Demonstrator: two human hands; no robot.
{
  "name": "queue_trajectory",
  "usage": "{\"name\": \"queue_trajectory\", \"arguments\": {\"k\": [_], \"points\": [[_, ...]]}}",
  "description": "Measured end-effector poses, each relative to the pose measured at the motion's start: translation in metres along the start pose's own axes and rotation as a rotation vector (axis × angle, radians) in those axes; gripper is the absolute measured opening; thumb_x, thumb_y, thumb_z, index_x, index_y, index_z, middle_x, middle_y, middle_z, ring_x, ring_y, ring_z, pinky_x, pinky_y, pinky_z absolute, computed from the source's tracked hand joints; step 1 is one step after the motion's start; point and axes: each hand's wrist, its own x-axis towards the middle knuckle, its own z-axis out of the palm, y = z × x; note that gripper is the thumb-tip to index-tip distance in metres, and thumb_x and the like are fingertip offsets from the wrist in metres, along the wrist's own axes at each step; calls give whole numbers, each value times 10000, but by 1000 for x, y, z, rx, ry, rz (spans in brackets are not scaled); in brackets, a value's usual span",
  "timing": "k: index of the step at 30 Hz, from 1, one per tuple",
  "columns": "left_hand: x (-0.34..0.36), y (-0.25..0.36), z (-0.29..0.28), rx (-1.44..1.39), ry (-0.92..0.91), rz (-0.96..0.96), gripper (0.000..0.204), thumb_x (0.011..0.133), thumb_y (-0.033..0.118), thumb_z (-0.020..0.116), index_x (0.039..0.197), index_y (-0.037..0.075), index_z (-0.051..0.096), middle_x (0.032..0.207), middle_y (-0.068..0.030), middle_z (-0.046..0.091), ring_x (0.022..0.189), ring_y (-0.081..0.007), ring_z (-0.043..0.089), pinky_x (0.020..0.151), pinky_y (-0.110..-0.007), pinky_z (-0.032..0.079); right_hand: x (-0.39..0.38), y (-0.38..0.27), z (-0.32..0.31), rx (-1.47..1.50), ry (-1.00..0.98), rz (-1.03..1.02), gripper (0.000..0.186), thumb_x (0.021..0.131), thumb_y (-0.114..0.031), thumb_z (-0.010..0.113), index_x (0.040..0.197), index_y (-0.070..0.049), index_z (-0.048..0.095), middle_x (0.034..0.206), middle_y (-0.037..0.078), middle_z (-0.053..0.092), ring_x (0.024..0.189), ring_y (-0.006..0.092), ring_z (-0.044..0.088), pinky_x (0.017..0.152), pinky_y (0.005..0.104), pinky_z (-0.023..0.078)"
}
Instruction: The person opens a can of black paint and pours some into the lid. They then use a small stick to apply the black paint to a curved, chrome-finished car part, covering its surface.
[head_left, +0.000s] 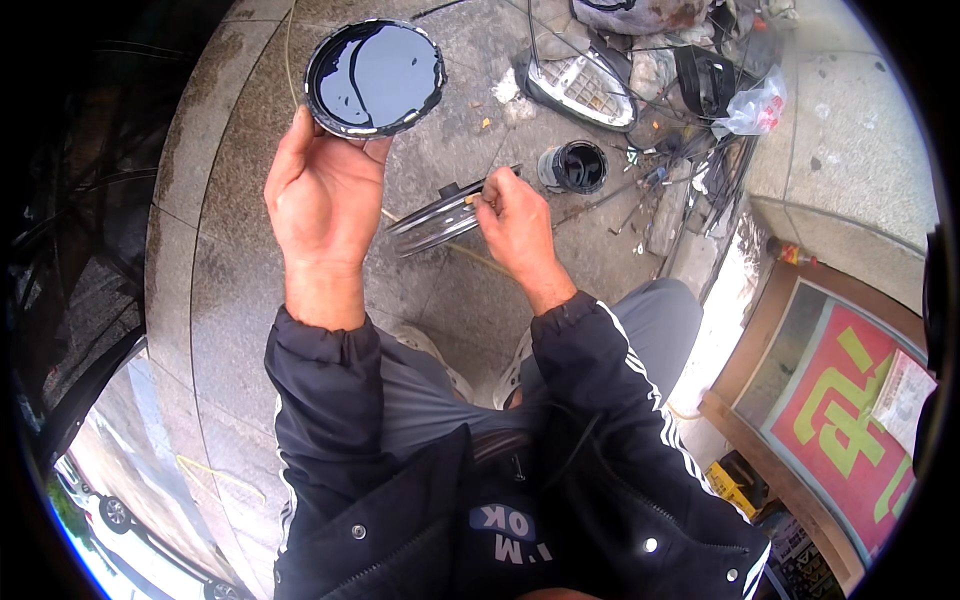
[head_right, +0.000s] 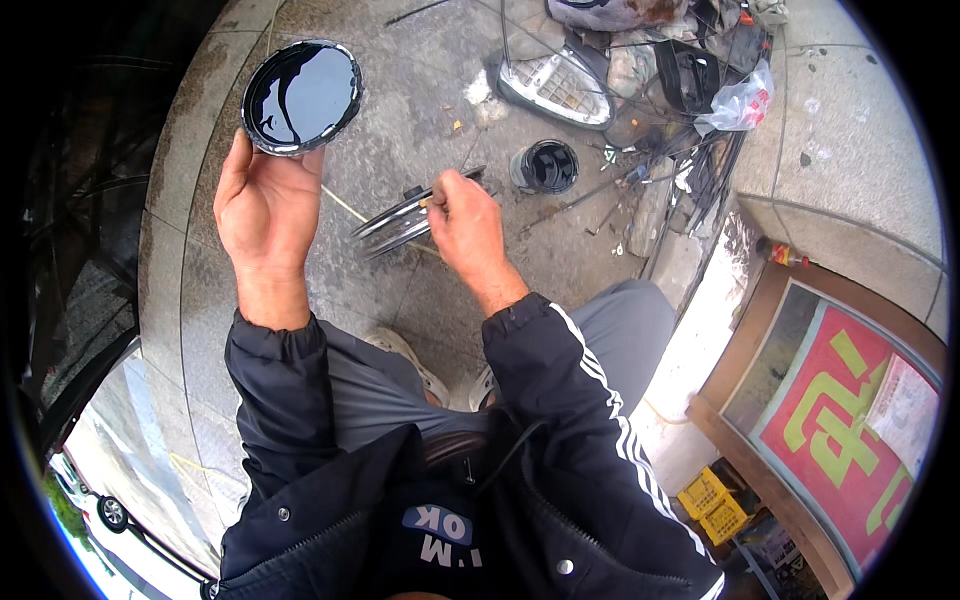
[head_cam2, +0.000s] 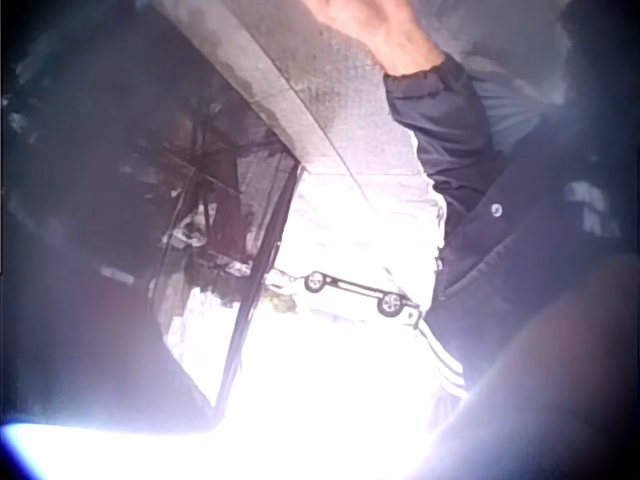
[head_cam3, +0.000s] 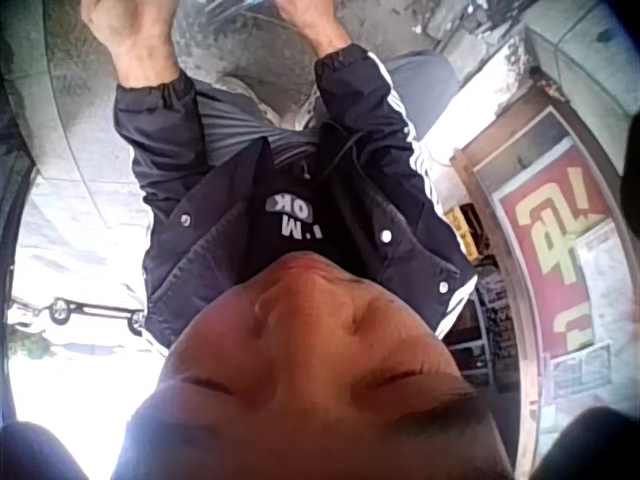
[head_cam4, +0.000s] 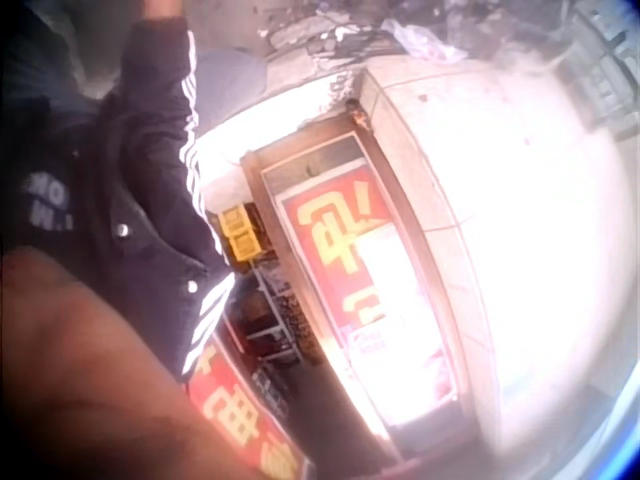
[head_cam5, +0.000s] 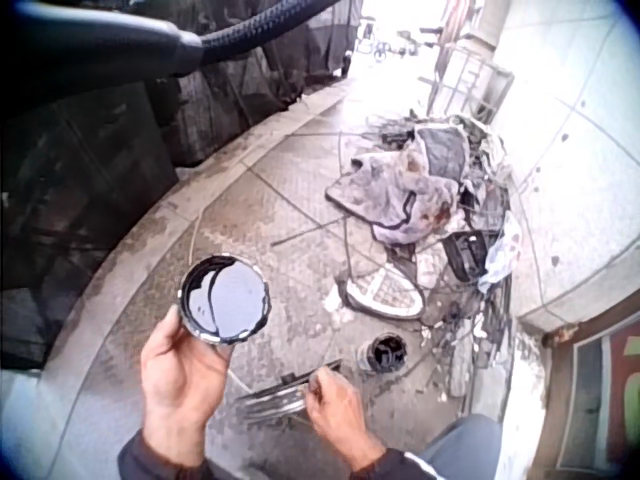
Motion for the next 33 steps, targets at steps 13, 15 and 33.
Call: {"name": "queue_trajectory", "arguments": {"k": [13,15,33], "points": [[1,4,2,19,26,13,408,1110,228,425,1390,-32,569,1454,-158,615,1386,-311,539,1216,-532,374,11,22,-18,-64,129,236,239,853,-32,730,945,-49,510,793,132,628,688,327,649,655,438,513],[-2,4,3,32,23,13,407,1109,228,427,1388,-32,571,1455,-157,615,1387,-310,538,1215,-530,374,6,11,-18,-35,81,174,234,853,-31,729,939,-48,512,790,137,627,687,318,649,656,433,515],[1,6,2,12,8,32,417,1112,228,427,1404,-42,552,1471,-175,598,1399,-319,529,1219,-533,376,18,63,-11,249,53,276,274,852,4,789,905,-39,523,799,-7,599,730,73,555,671,276,501]]}}
